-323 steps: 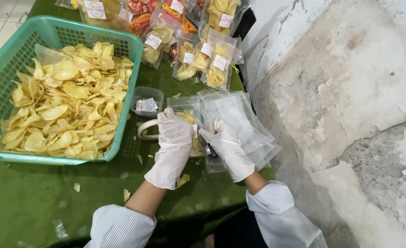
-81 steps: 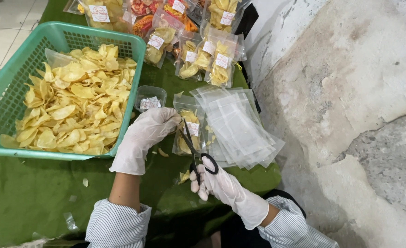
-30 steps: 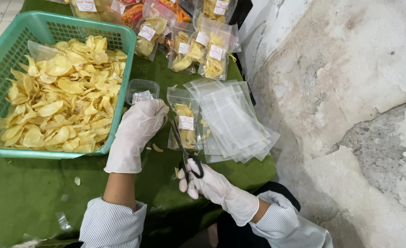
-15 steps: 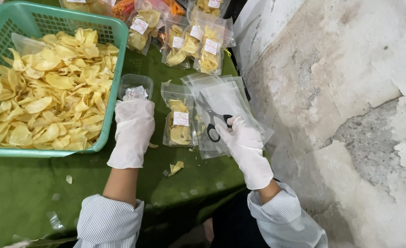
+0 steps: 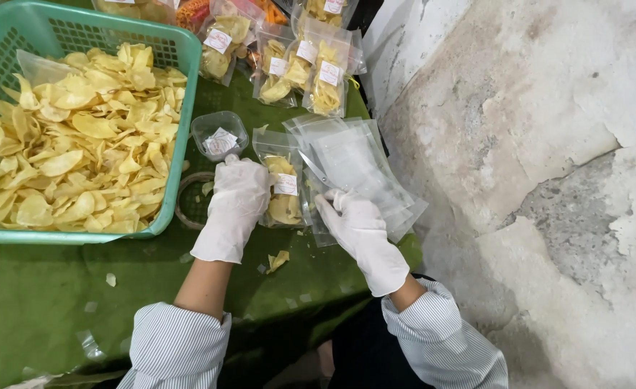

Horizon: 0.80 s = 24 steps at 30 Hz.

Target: The person packs dried fruit slices into clear plastic bags, seals them, and applies a label using tape and scissors. They repeat this process for multiple bags, placing finished packages on the table.

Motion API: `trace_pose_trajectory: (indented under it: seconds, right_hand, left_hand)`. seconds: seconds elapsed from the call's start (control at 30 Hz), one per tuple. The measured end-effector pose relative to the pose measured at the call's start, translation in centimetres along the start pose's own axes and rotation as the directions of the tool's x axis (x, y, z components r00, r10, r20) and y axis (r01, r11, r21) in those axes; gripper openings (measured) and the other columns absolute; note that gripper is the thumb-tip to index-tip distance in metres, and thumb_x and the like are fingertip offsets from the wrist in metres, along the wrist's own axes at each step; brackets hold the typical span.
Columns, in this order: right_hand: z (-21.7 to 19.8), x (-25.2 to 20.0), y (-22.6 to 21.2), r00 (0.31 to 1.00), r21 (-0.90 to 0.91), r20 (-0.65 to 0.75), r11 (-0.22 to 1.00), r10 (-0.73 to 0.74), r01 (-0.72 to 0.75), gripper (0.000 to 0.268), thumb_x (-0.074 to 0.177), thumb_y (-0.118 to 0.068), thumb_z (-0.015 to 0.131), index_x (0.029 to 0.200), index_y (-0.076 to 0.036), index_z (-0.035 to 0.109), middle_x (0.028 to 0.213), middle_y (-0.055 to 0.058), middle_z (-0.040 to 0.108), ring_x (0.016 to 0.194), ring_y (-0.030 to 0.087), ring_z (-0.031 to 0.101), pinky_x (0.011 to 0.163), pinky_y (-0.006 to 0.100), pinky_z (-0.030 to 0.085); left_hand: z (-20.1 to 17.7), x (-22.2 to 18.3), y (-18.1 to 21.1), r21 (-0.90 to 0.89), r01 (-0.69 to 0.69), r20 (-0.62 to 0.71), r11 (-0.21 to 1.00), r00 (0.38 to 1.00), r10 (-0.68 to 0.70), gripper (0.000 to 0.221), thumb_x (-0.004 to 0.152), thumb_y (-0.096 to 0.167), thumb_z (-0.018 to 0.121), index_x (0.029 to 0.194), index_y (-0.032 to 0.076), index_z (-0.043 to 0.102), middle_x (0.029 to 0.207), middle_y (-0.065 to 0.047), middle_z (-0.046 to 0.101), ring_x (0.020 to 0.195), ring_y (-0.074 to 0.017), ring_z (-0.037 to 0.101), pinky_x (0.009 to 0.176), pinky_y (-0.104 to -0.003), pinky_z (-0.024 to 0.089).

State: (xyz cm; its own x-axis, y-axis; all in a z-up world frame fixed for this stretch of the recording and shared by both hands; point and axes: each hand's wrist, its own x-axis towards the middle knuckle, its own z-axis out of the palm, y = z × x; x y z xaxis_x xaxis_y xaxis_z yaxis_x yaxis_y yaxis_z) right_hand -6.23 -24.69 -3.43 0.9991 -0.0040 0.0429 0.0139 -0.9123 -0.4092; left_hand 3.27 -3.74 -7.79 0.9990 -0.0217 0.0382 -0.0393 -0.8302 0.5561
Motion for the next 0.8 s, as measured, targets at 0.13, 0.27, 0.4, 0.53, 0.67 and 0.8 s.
trace_pose_trajectory:
  seconds: [0.13,0.27,0.4,0.53,0.67,0.8]
  right_hand:
    - [3.1,2.6,1.0,0.993,0.071,0.059,0.991,0.105,-0.109,0.033,0.090,-0.052,0.052,0.113,-0.032,0.065,0.106,-0.001,0.071,0.106,0.023,0.065,0.089,0.040,0.054]
    - [1.6,2.9,-1.2,0.960,0.042,0.247,0.988,0.134,-0.149,0.040,0.091,-0.058,0.044,0.124,-0.037,0.055,0.123,-0.012,0.065,0.119,0.014,0.058,0.100,0.035,0.049]
    - [2.8,4.4,-1.1,0.913,0.175,0.357,0.946,0.196,-0.272,0.061,0.087,-0.071,0.045,0.133,-0.031,0.049,0.132,-0.007,0.060,0.123,0.015,0.056,0.105,0.033,0.044]
    - [-1.0,2.7,-3.9,0.914,0.602,0.357,0.700,0.194,-0.383,0.058,0.084,-0.052,0.066,0.132,-0.024,0.052,0.122,0.004,0.064,0.115,0.018,0.060,0.105,0.031,0.045]
    - [-0.7,2.4,-4.3,0.950,0.924,0.309,0.221,0.048,-0.312,0.049,0.083,-0.028,0.076,0.122,-0.002,0.061,0.113,0.013,0.069,0.101,0.015,0.065,0.089,0.029,0.055]
    - [-0.5,2.5,-3.6,0.942,0.933,0.325,0.133,0.084,-0.334,0.049,0.078,-0.025,0.081,0.118,-0.003,0.064,0.104,0.011,0.071,0.093,0.016,0.070,0.079,0.028,0.059]
  left_hand:
    - [0.1,0.0,0.2,-0.152,0.097,0.138,0.984,0.988,-0.076,0.023,0.082,0.024,0.065,0.098,0.008,0.067,0.085,-0.016,0.067,0.084,-0.0330,0.067,0.066,-0.046,0.053]
    - [0.2,0.2,0.3,-0.281,0.201,0.279,0.938,0.953,-0.120,0.023,0.085,0.032,0.066,0.101,0.016,0.069,0.090,-0.012,0.069,0.090,-0.0308,0.069,0.072,-0.045,0.056]
    - [0.2,1.5,-0.6,-0.204,0.147,0.326,0.968,0.942,-0.074,0.026,0.085,0.034,0.065,0.077,0.010,0.071,0.064,-0.005,0.069,0.071,-0.0231,0.071,0.066,-0.037,0.057]
    - [-3.0,-0.9,2.2,-0.325,0.171,0.311,0.930,0.948,-0.065,0.022,0.083,0.029,0.062,0.073,0.011,0.071,0.062,-0.007,0.067,0.067,-0.0215,0.069,0.063,-0.034,0.055]
    - [-5.6,-2.0,3.9,-0.361,0.240,0.325,0.901,0.938,-0.120,0.026,0.086,0.030,0.059,0.078,0.007,0.071,0.063,-0.009,0.066,0.066,-0.0193,0.067,0.064,-0.032,0.055]
    - [-6.4,-2.5,4.8,-0.340,0.217,0.331,0.915,0.938,-0.100,0.037,0.084,0.041,0.059,0.076,0.006,0.068,0.064,-0.016,0.064,0.064,-0.0229,0.066,0.060,-0.037,0.052]
